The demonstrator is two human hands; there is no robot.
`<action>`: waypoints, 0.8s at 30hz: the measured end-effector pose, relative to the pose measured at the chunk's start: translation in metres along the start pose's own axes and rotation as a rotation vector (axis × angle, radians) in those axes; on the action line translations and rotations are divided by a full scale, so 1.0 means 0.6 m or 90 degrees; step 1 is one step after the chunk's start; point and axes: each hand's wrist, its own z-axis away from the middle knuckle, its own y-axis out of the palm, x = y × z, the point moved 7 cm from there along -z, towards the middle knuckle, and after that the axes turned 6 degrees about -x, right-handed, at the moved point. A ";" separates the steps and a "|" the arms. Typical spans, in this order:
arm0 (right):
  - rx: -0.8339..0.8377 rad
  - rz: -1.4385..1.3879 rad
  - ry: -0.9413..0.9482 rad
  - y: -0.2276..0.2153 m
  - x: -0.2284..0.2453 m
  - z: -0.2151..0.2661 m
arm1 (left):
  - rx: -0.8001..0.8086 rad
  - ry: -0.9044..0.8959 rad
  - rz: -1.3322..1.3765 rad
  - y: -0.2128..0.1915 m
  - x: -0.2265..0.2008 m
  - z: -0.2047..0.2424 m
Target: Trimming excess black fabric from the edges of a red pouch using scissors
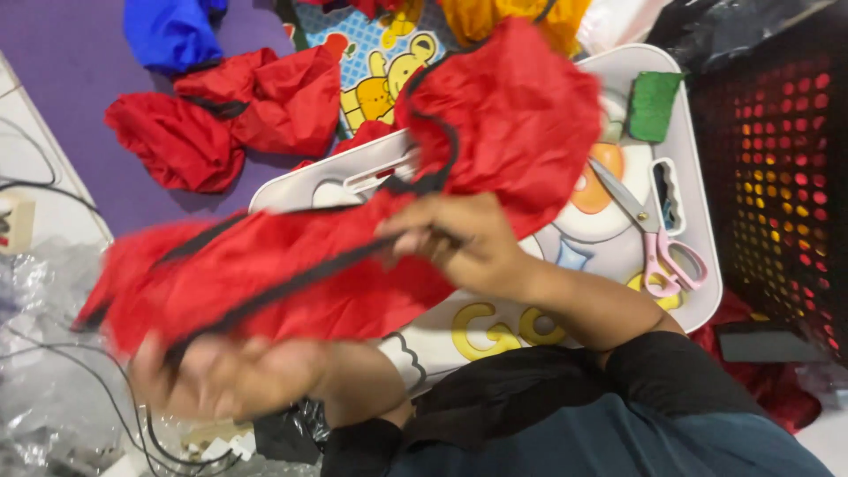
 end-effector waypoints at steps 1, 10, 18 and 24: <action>-0.003 0.004 0.001 0.007 0.005 0.002 | 0.002 -0.003 0.004 0.002 -0.005 -0.004; -0.018 -0.096 0.094 -0.069 0.008 0.005 | 0.242 0.005 -0.121 0.036 0.006 -0.020; -0.219 0.080 0.144 -0.170 -0.026 0.004 | 0.415 -0.105 -0.004 0.125 -0.006 0.015; -0.240 0.109 0.110 -0.166 -0.039 0.002 | 0.344 -0.089 0.014 0.124 -0.018 0.019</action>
